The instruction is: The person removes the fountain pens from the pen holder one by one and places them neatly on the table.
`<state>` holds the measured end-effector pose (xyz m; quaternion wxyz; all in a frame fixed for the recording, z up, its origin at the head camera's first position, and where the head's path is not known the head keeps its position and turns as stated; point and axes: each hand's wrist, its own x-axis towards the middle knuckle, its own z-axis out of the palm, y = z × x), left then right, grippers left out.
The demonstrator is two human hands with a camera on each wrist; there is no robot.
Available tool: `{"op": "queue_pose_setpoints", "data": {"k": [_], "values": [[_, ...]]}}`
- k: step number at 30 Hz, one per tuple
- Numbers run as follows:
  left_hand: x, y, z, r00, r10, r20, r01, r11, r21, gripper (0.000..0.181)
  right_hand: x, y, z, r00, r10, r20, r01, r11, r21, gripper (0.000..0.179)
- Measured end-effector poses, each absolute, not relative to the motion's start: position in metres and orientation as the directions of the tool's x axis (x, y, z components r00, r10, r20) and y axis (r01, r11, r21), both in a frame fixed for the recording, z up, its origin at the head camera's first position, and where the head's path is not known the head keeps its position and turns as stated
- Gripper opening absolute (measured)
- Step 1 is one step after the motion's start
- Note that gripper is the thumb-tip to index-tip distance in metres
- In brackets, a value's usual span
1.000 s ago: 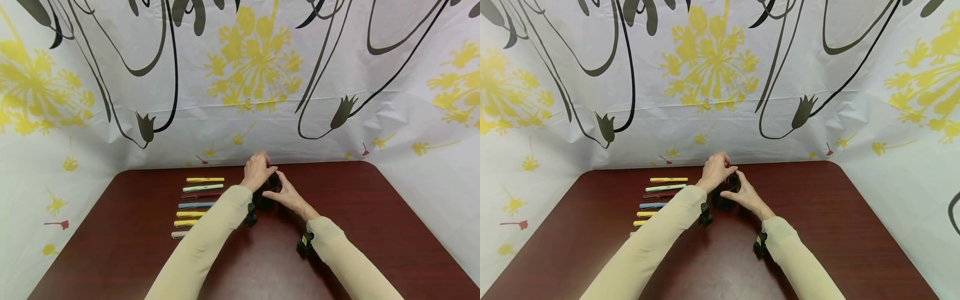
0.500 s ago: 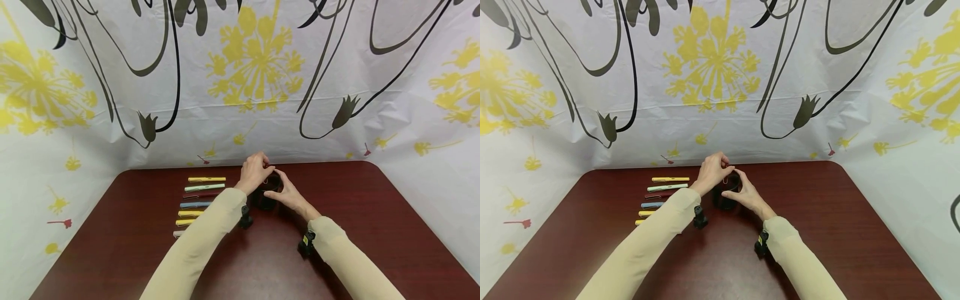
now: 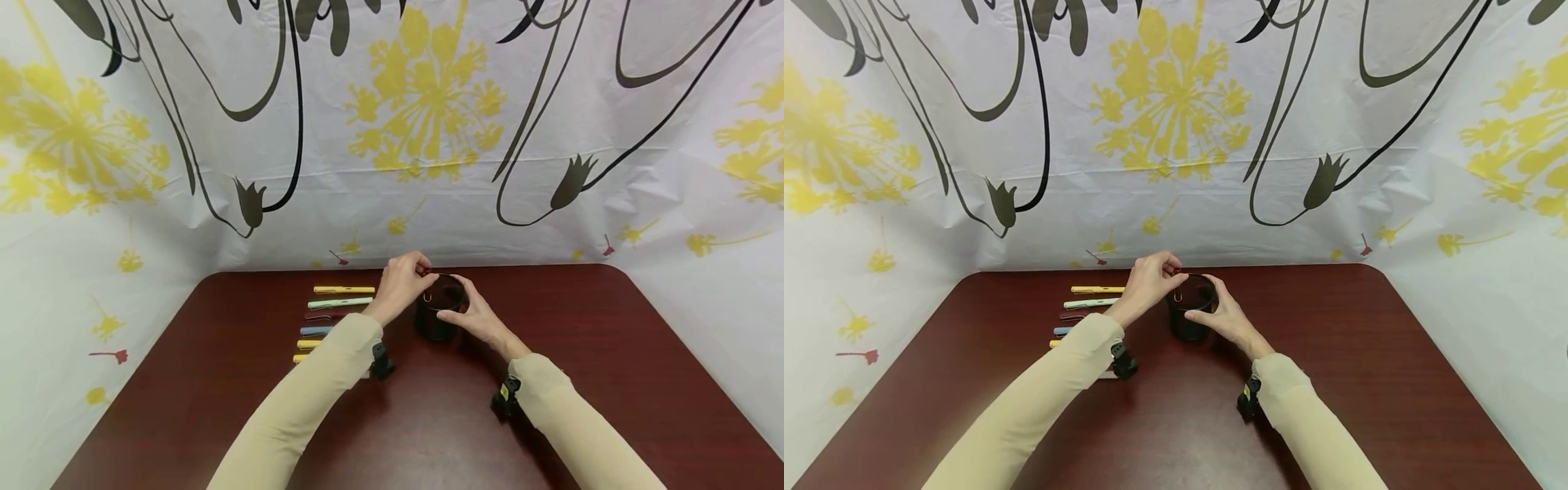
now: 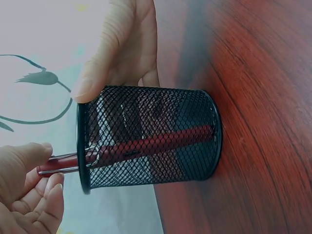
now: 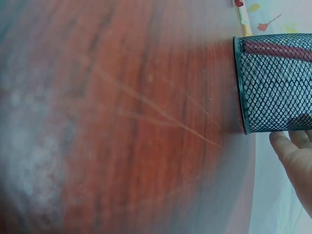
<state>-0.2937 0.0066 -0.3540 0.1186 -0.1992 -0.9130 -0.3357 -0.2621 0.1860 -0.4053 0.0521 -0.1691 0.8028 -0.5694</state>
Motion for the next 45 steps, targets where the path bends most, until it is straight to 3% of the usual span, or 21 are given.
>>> {"op": "queue_pose_setpoints", "data": {"k": [11,29,39,45], "values": [[-0.286,-0.010,-0.354,-0.898,0.286,0.334,0.437,0.666,0.605,0.023,-0.267,0.186,-0.410,-0.930,-0.341,0.138,-0.224,0.227,-0.948,0.074],[-0.281,-0.040,-0.354,-0.944,0.041,0.326,0.314,0.401,0.861,0.022,-0.270,0.185,-0.413,-0.932,-0.328,0.157,-0.245,0.246,-0.938,0.076],[-0.263,-0.077,-0.360,-0.989,-0.006,0.145,0.145,0.020,0.989,0.028,-0.285,0.192,-0.437,-0.931,-0.320,0.177,-0.263,0.248,-0.932,0.076],[-0.245,-0.111,-0.376,-0.999,-0.026,0.023,0.025,-0.052,0.998,0.032,-0.285,0.191,-0.436,-0.929,-0.318,0.189,-0.274,0.247,-0.930,0.075]]}}
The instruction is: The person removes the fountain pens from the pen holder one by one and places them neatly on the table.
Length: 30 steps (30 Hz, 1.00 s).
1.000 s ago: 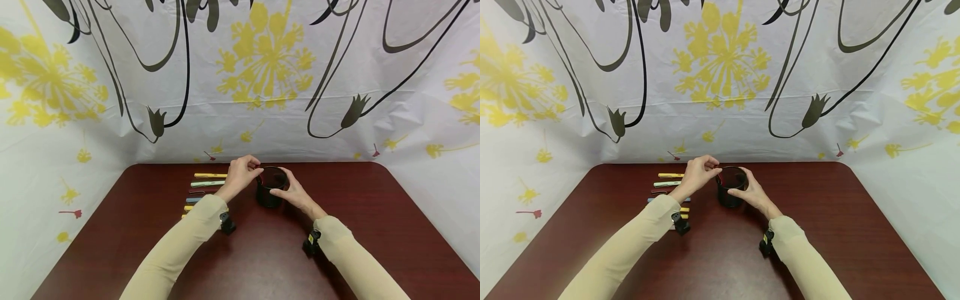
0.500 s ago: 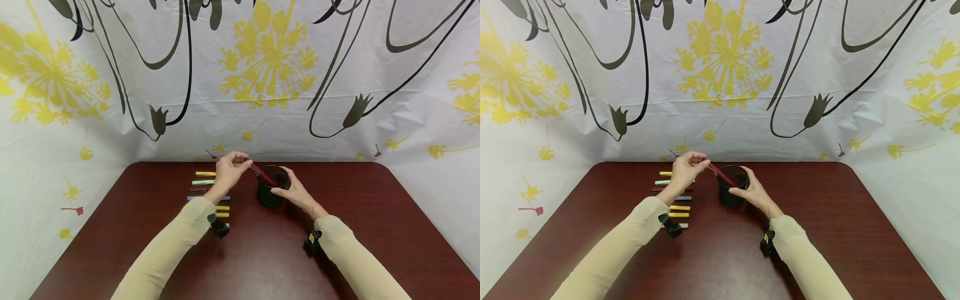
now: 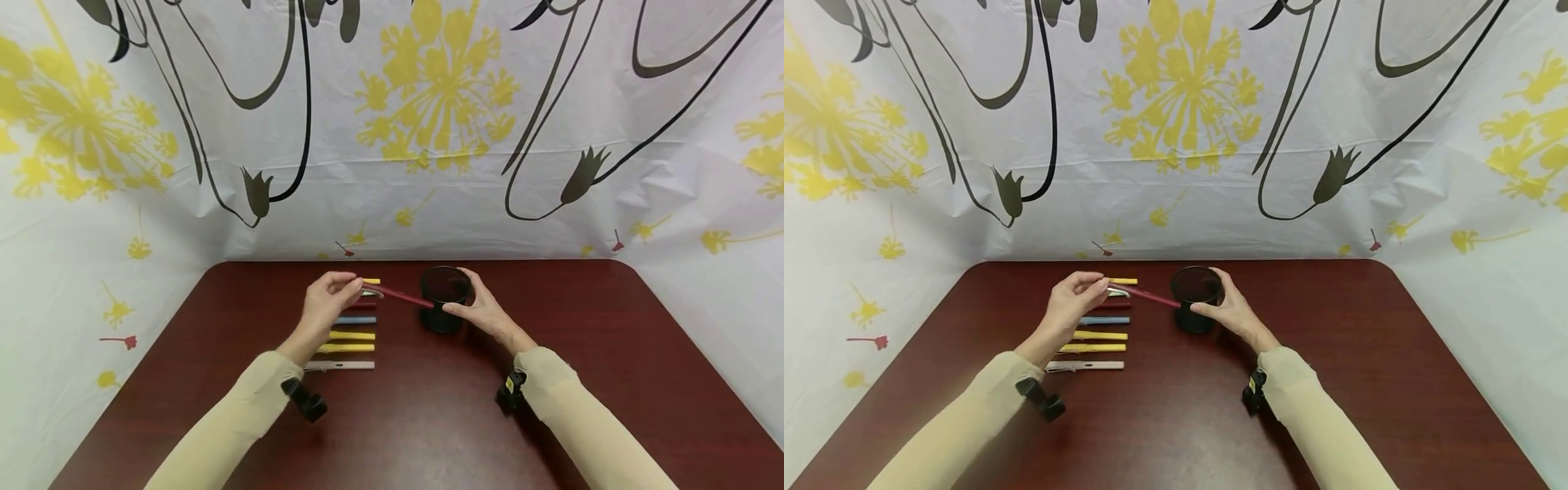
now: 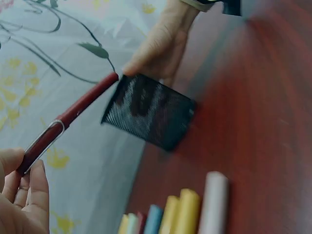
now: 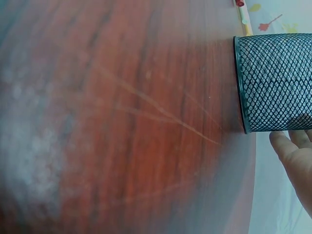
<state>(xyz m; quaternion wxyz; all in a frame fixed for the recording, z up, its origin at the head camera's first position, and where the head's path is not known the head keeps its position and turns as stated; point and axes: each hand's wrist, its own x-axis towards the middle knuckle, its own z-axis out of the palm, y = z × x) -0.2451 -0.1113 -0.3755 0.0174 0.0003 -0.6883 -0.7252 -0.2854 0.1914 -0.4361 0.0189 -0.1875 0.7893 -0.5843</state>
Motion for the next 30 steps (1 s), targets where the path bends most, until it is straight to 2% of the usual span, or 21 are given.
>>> {"op": "queue_pose_setpoints", "data": {"k": [5,9,20,30], "values": [[-0.226,-0.145,-0.394,-0.998,-0.019,-0.066,-0.066,0.005,0.998,0.033,-0.287,0.188,-0.436,-0.927,-0.326,0.183,-0.270,0.246,-0.931,0.076],[-0.214,-0.163,-0.407,-0.996,0.022,-0.090,-0.089,0.055,0.995,0.032,-0.286,0.192,-0.433,-0.931,-0.323,0.168,-0.259,0.265,-0.929,0.077],[-0.203,-0.187,-0.432,-0.980,0.100,-0.170,-0.162,0.079,0.984,0.022,-0.281,0.207,-0.428,-0.941,-0.299,0.158,-0.250,0.301,-0.920,0.081],[-0.182,-0.218,-0.442,-0.965,0.153,-0.214,-0.197,0.121,0.973,0.029,-0.285,0.193,-0.437,-0.934,-0.328,0.145,-0.250,0.306,-0.919,0.074]]}}
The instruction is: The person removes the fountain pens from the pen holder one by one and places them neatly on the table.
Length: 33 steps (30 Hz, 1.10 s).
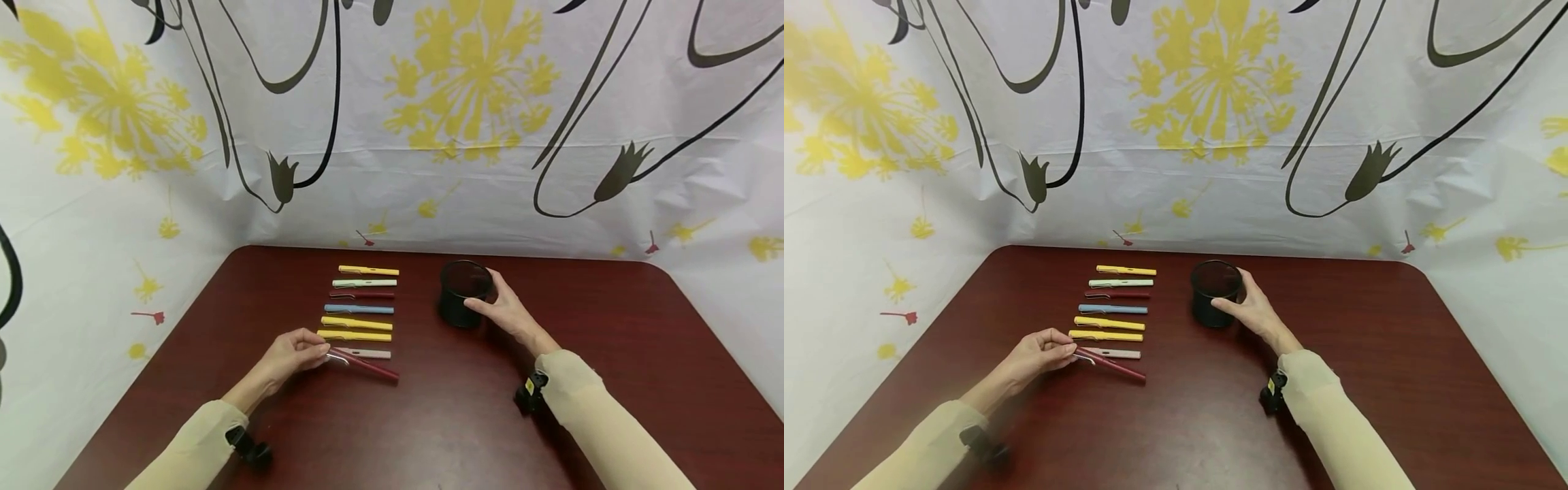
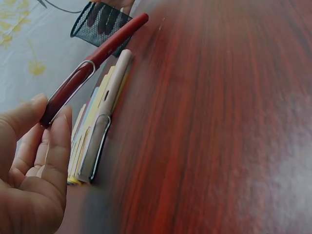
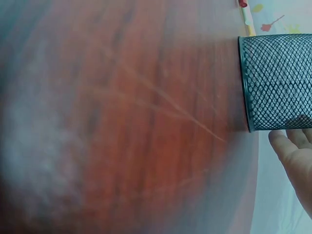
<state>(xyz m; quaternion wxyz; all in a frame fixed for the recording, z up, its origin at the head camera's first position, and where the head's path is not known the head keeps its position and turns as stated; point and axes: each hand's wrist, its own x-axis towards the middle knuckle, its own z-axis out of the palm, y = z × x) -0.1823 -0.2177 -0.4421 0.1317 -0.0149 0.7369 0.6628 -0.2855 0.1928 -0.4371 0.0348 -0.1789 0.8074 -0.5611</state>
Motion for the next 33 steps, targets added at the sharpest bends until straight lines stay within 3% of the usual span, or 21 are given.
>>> {"op": "queue_pose_setpoints", "data": {"k": [12,21,33], "values": [[-0.176,-0.228,-0.447,-0.962,0.200,-0.186,-0.172,0.087,0.981,0.027,-0.286,0.190,-0.435,-0.931,-0.332,0.153,-0.256,0.290,-0.922,0.072],[-0.177,-0.232,-0.449,-0.949,0.161,-0.271,-0.230,0.232,0.945,0.024,-0.285,0.191,-0.434,-0.935,-0.324,0.146,-0.243,0.283,-0.928,0.072],[-0.177,-0.233,-0.448,-0.936,0.196,-0.293,-0.242,0.246,0.938,0.019,-0.283,0.192,-0.436,-0.936,-0.319,0.147,-0.242,0.281,-0.929,0.072]]}}
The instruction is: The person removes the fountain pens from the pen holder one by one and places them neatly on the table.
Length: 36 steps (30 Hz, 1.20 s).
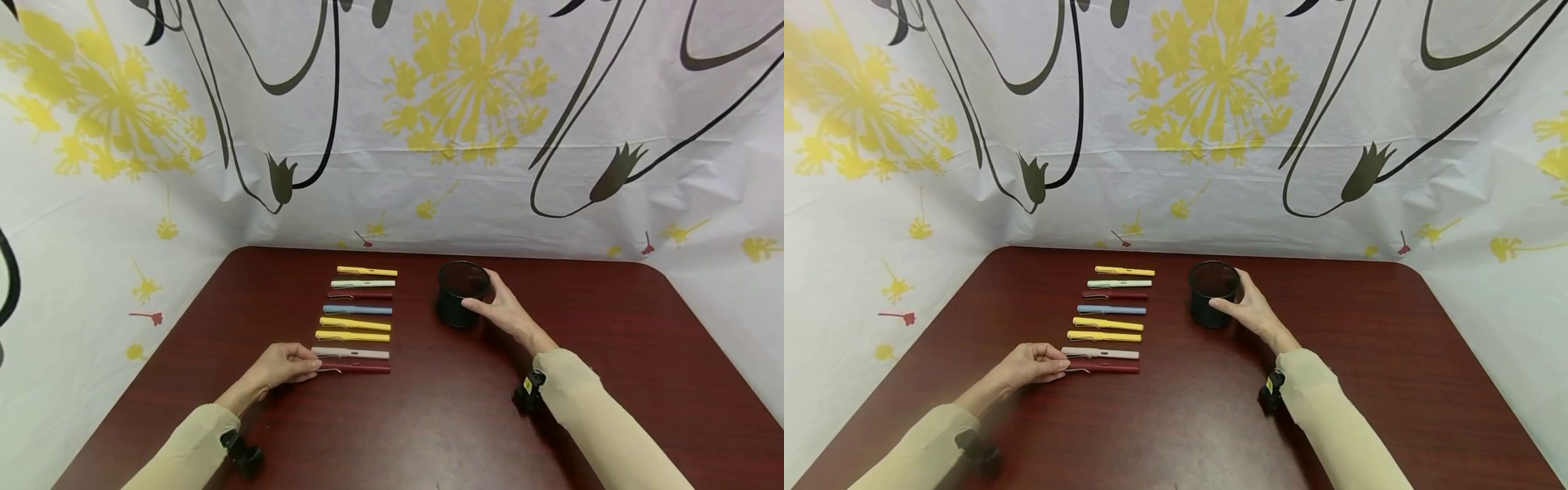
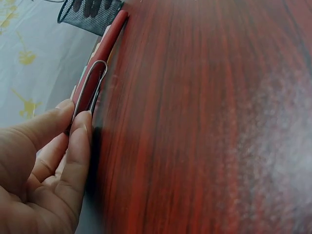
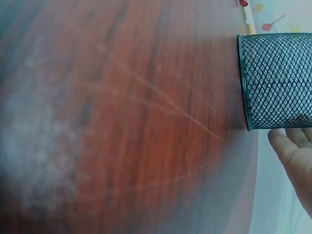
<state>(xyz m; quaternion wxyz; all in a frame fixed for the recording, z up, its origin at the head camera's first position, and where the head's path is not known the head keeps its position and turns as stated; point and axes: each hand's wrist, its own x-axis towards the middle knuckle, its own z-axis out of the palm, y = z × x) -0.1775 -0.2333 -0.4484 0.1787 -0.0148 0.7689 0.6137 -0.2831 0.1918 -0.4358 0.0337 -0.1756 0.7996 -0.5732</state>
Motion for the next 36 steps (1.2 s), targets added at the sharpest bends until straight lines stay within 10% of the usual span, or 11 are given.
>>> {"op": "queue_pose_setpoints", "data": {"k": [36], "values": [[-0.1706,-0.2283,-0.4483,-0.987,0.014,-0.162,-0.136,0.477,0.869,0.019,-0.2831,0.1899,-0.4374,-0.927,-0.337,0.163,-0.260,0.265,-0.929,0.073]]}}
